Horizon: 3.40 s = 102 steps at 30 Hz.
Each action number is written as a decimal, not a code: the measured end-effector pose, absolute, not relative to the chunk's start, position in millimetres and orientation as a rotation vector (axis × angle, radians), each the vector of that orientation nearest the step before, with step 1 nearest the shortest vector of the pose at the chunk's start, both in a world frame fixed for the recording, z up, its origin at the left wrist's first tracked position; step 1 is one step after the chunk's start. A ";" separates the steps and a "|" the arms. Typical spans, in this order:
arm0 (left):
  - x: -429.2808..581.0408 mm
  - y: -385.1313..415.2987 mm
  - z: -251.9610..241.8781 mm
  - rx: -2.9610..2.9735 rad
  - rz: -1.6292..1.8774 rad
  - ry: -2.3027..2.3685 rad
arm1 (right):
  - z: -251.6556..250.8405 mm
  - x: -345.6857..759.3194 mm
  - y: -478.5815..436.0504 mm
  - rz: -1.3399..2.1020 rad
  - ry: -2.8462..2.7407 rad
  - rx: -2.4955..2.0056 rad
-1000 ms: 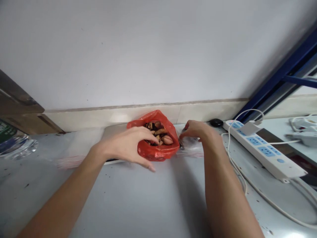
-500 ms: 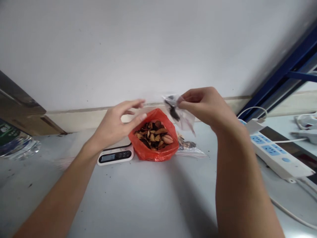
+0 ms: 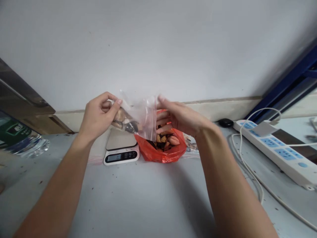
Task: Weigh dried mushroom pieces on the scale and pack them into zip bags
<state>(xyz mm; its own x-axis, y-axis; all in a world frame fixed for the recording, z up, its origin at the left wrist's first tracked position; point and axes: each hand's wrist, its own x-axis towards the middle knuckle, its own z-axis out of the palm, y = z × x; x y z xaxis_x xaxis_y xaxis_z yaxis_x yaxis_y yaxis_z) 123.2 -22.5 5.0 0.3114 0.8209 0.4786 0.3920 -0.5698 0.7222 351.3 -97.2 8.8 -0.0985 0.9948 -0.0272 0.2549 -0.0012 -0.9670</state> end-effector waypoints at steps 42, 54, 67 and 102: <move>117.9 -36.3 13.5 2.198 0.390 0.927 | -8.4 308.8 -87.9 1.311 -1.495 -1.282; 120.8 -36.5 9.9 2.130 0.349 0.894 | -7.2 315.3 -87.2 1.355 -1.491 -1.258; 124.1 -38.2 6.9 2.138 0.316 0.911 | 3.9 303.0 -92.3 1.210 -1.470 -1.473; 118.0 -24.1 3.7 1.802 1.159 1.112 | -2.9 332.4 -97.1 0.526 -1.828 -1.462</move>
